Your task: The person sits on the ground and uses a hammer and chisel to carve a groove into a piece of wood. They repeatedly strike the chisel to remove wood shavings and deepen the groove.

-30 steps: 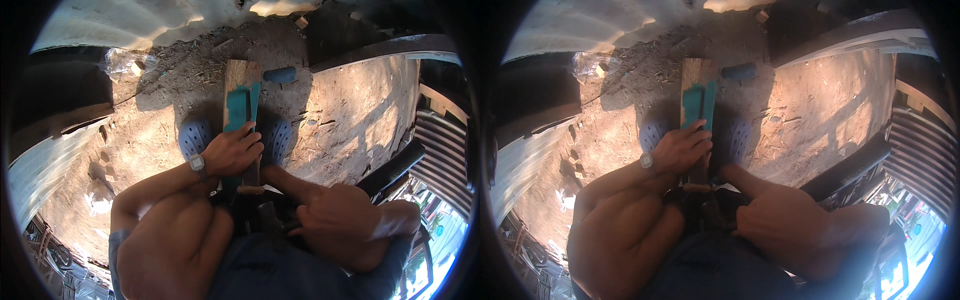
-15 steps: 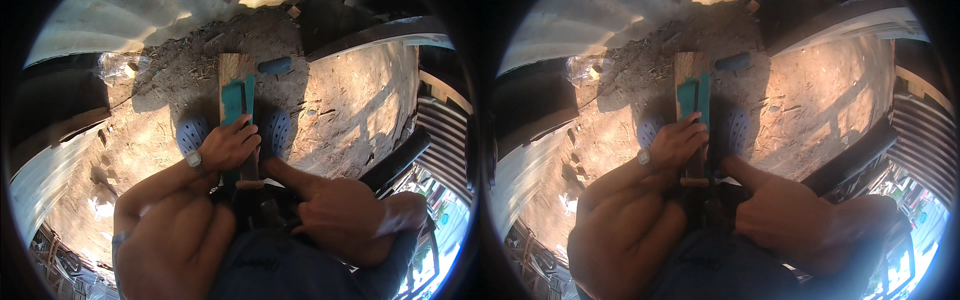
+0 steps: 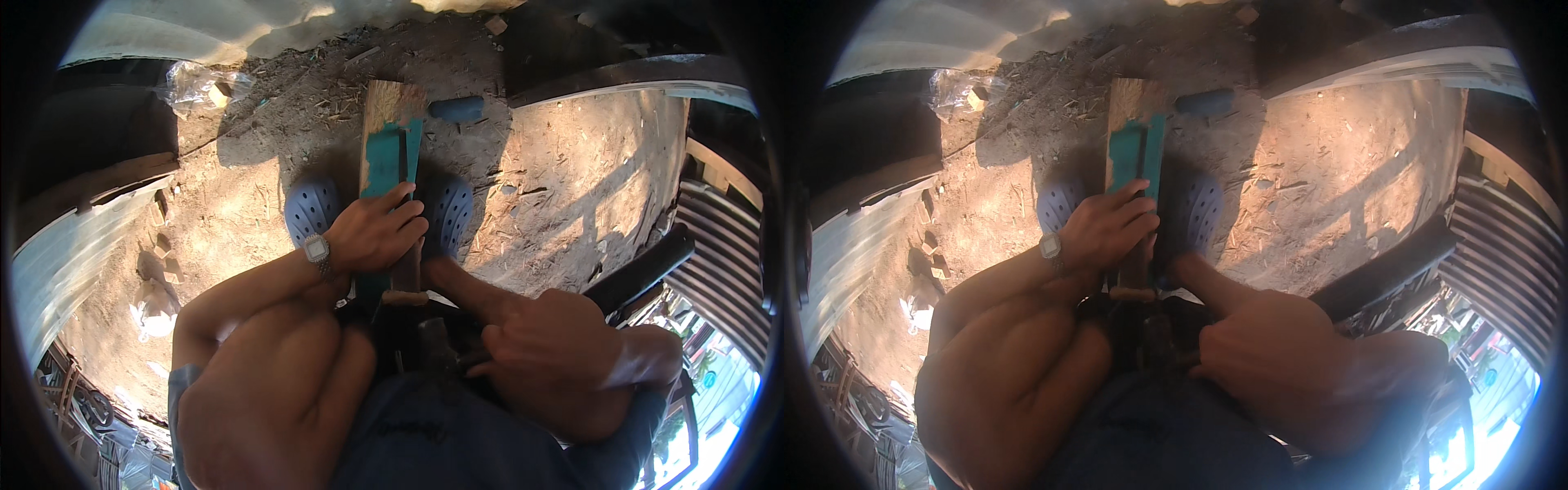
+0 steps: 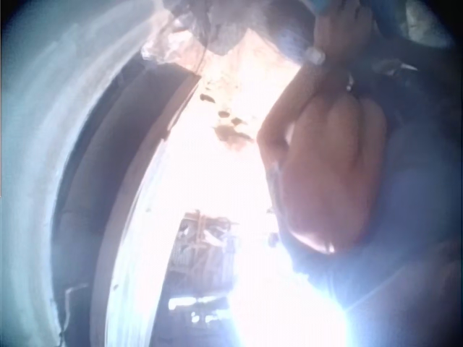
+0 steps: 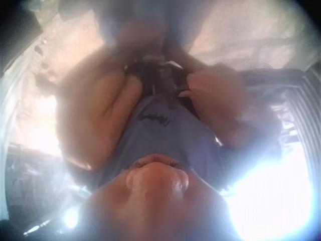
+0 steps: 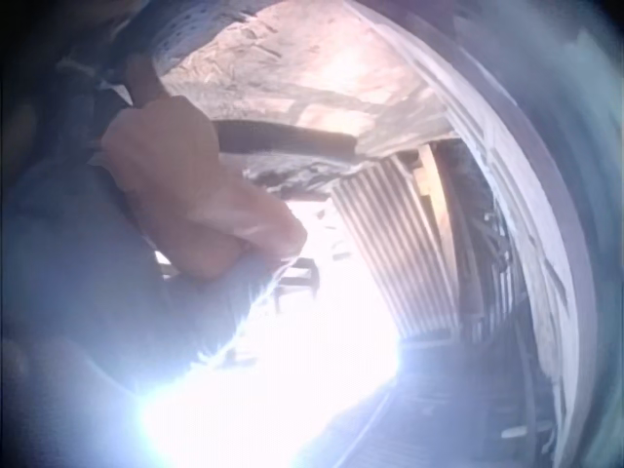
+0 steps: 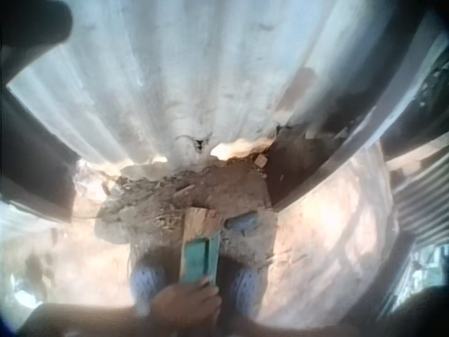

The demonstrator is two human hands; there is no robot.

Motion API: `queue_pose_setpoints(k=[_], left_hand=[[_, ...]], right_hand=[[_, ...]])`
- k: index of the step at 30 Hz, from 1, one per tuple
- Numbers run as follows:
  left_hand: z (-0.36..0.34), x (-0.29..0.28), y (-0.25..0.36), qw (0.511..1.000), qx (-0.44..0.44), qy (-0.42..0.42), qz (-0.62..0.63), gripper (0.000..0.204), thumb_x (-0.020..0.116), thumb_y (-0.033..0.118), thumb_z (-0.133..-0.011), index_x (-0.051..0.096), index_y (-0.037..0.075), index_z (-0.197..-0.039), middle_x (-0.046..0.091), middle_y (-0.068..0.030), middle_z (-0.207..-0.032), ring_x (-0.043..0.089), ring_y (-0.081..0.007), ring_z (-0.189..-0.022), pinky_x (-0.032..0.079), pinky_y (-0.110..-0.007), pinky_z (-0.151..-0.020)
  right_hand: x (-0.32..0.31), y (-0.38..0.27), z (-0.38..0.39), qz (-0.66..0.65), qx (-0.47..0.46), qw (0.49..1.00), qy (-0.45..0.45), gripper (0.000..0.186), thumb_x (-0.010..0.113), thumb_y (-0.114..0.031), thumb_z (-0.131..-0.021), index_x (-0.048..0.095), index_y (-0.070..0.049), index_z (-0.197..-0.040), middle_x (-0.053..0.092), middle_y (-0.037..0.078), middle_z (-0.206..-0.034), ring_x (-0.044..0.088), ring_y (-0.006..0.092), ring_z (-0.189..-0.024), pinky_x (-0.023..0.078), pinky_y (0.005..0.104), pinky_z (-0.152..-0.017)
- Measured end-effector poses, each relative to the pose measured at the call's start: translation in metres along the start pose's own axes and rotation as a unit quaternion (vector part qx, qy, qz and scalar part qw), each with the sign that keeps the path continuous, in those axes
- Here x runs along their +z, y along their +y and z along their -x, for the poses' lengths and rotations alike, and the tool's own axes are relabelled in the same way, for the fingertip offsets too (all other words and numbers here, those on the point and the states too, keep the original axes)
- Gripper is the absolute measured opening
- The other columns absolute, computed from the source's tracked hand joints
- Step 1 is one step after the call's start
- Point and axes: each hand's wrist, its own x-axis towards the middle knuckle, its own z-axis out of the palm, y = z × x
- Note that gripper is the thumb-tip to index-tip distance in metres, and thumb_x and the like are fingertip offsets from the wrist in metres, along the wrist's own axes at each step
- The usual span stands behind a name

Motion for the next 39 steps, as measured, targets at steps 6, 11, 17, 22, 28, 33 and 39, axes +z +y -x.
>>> queue_pose_setpoints(k=[6,11,17,22,28,33,39], left_hand=[[-0.012,0.005,0.001,0.999,0.018,0.011,0.027,0.02,0.071,0.02,-0.077,0.064,0.008,-0.092,0.06,-0.0072,-0.101,0.061,-0.0318,-0.111,0.06,-0.035,-0.067],[0.0,0.005,0.0,1.0,-0.008,0.014,0.024,0.021,0.073,0.017,-0.075,0.064,0.009,-0.093,0.061,-0.0068,-0.102,0.062,-0.0318,-0.112,0.061,-0.036,-0.067],[0.0,0.002,-0.001,0.999,-0.028,-0.01,0.027,0.022,0.074,0.015,-0.072,0.065,0.008,-0.092,0.062,-0.007,-0.102,0.063,-0.0311,-0.112,0.061,-0.037,-0.067],[-0.005,0.011,0.0,0.999,0.002,0.026,0.025,0.023,0.074,0.015,-0.071,0.065,0.008,-0.091,0.062,-0.0064,-0.099,0.063,-0.0307,-0.111,0.061,-0.036,-0.066],[-0.003,0.011,-0.004,1.0,-0.007,0.011,0.022,0.022,0.074,0.016,-0.072,0.064,0.009,-0.09,0.061,-0.0054,-0.1,0.063,-0.0307,-0.111,0.061,-0.036,-0.066],[-0.002,0.03,-0.01,1.0,0.005,-0.007,-0.027,0.021,0.075,0.016,-0.073,0.062,0.01,-0.089,0.062,-0.0051,-0.102,0.064,-0.0305,-0.111,0.062,-0.036,-0.07],[0.018,0.012,-0.021,0.998,-0.062,0.027,0.008,0.016,0.069,0.015,-0.08,0.066,0.009,-0.094,0.063,-0.0059,-0.114,0.059,-0.0325,-0.124,0.062,-0.036,-0.076]], right_hand=[[0.001,-0.01,0.007,-0.013,0.058,0.998,-0.016,0.042,0.059,-0.041,-0.095,0.071,-0.007,-0.074,0.067,0.01,-0.071,0.065,0.0252,-0.071,0.053,0.0383,-0.064],[-0.007,0.006,-0.005,-0.007,0.058,0.998,-0.035,0.041,0.06,-0.041,-0.094,0.072,-0.007,-0.075,0.069,0.01,-0.075,0.067,0.025,-0.076,0.054,0.0383,-0.068],[-0.007,0.003,-0.001,0.001,0.046,0.998,-0.036,0.043,0.06,-0.043,-0.093,0.072,-0.006,-0.075,0.068,0.011,-0.074,0.067,0.0264,-0.077,0.054,0.0393,-0.068],[-0.003,-0.003,0.001,0.0,0.064,0.997,-0.032,0.045,0.06,-0.046,-0.093,0.071,-0.007,-0.075,0.067,0.012,-0.071,0.067,0.0282,-0.074,0.053,0.0406,-0.066],[-0.004,-0.003,-0.001,0.014,0.045,0.998,-0.046,0.049,0.059,-0.051,-0.092,0.07,-0.007,-0.074,0.065,0.012,-0.067,0.066,0.0304,-0.071,0.053,0.0422,-0.064],[-0.007,-0.005,0.002,0.023,0.061,0.997,-0.034,0.052,0.058,-0.054,-0.091,0.07,-0.007,-0.074,0.064,0.013,-0.064,0.066,0.0323,-0.069,0.052,0.0435,-0.063],[-0.002,0.026,-0.014,0.044,0.081,0.996,-0.002,0.055,0.058,-0.058,-0.091,0.069,-0.007,-0.073,0.062,0.014,-0.061,0.066,0.0345,-0.066,0.052,0.045,-0.061]])
